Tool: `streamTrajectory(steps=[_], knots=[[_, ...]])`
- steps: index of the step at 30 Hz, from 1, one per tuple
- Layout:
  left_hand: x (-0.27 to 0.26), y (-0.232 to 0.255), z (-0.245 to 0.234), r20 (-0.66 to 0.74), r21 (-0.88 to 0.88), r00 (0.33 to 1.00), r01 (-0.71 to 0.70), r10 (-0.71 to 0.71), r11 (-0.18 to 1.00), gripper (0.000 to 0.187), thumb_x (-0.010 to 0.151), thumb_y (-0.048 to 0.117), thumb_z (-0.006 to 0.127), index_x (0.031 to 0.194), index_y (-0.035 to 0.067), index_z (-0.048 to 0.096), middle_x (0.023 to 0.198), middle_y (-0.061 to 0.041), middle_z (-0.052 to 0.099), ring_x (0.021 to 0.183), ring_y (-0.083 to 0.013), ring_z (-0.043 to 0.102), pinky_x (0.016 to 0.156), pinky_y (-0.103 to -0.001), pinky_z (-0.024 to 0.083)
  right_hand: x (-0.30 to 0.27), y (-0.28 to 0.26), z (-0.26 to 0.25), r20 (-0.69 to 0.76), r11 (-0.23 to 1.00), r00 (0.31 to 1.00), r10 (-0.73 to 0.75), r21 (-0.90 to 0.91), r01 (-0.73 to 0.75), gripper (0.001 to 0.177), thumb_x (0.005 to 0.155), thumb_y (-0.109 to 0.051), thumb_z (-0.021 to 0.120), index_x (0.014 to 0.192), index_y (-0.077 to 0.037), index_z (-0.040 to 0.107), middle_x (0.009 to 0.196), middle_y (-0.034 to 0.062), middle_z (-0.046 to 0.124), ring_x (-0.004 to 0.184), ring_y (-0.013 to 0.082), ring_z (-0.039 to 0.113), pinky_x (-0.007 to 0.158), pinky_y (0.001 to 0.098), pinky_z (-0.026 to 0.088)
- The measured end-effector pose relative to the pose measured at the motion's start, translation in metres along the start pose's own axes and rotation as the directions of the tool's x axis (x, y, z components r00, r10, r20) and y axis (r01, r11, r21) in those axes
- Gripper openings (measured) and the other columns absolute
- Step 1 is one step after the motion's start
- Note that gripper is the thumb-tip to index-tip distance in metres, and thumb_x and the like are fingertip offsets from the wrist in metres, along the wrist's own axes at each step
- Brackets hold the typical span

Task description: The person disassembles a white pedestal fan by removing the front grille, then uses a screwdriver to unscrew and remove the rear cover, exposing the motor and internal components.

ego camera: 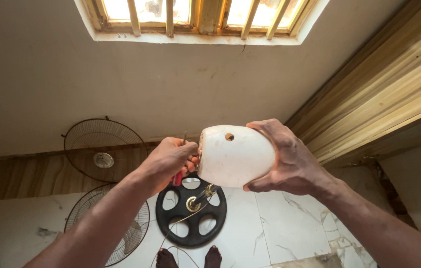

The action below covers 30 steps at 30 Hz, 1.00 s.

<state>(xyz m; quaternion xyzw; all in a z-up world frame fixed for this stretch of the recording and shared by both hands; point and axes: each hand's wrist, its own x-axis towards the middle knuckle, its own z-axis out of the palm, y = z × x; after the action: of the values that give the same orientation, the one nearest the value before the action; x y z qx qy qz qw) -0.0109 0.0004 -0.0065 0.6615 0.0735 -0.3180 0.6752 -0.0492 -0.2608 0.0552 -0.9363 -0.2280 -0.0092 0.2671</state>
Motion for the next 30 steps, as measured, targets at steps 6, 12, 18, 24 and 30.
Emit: streamTrajectory(steps=[6,12,18,24,30], knots=[[0.003,-0.003,-0.013,-0.029,-0.169,1.0,-0.009,0.004,0.986,0.008,0.089,0.006,0.06,0.084,0.001,0.063,0.078,-0.003,0.064,0.062,-0.0061,0.053,0.053,-0.021,0.045,0.002,0.0,0.0,0.028,0.998,0.998,0.063,0.001,-0.063,0.112,0.041,-0.042,0.1,0.137,-0.009,0.051,0.128,0.0107,0.057,0.123,0.0296,0.058,0.106,0.0464,0.049],[0.004,-0.012,-0.022,-0.059,-0.266,0.997,-0.069,0.055,0.962,0.004,0.084,0.005,0.062,0.082,0.002,0.06,0.079,-0.007,0.064,0.064,-0.0082,0.053,0.054,-0.023,0.044,0.002,-0.001,-0.002,0.027,0.999,0.999,0.028,0.017,-0.028,0.116,0.042,-0.045,0.1,0.138,-0.006,0.05,0.132,0.0129,0.056,0.126,0.0315,0.057,0.106,0.0462,0.049],[-0.002,-0.015,-0.032,-0.128,-0.311,0.989,-0.115,0.079,0.944,0.006,0.083,0.009,0.065,0.083,0.005,0.06,0.081,-0.007,0.064,0.066,-0.0092,0.053,0.06,-0.024,0.046,0.002,0.003,-0.005,0.054,0.997,0.997,0.061,0.035,-0.063,0.116,0.042,-0.047,0.099,0.138,-0.005,0.05,0.13,0.013,0.057,0.127,0.0313,0.055,0.108,0.0463,0.046],[-0.012,-0.011,-0.034,-0.168,-0.39,0.971,-0.224,0.17,0.893,0.012,0.081,0.012,0.071,0.09,0.005,0.065,0.086,-0.007,0.068,0.072,-0.0102,0.056,0.066,-0.026,0.048,0.001,0.009,-0.006,0.051,0.998,0.997,0.057,0.015,-0.058,0.116,0.043,-0.051,0.097,0.138,-0.005,0.052,0.129,0.0132,0.059,0.126,0.0314,0.055,0.107,0.0459,0.044],[-0.017,0.003,-0.027,-0.118,-0.463,0.958,-0.286,0.262,0.839,0.026,0.075,0.008,0.079,0.098,0.002,0.068,0.09,-0.008,0.071,0.074,-0.0111,0.058,0.065,-0.025,0.048,0.004,0.011,-0.005,-0.001,0.999,1.0,0.027,0.03,-0.027,0.109,0.045,-0.051,0.097,0.134,-0.003,0.058,0.131,0.0141,0.061,0.125,0.0297,0.057,0.107,0.0438,0.045]])
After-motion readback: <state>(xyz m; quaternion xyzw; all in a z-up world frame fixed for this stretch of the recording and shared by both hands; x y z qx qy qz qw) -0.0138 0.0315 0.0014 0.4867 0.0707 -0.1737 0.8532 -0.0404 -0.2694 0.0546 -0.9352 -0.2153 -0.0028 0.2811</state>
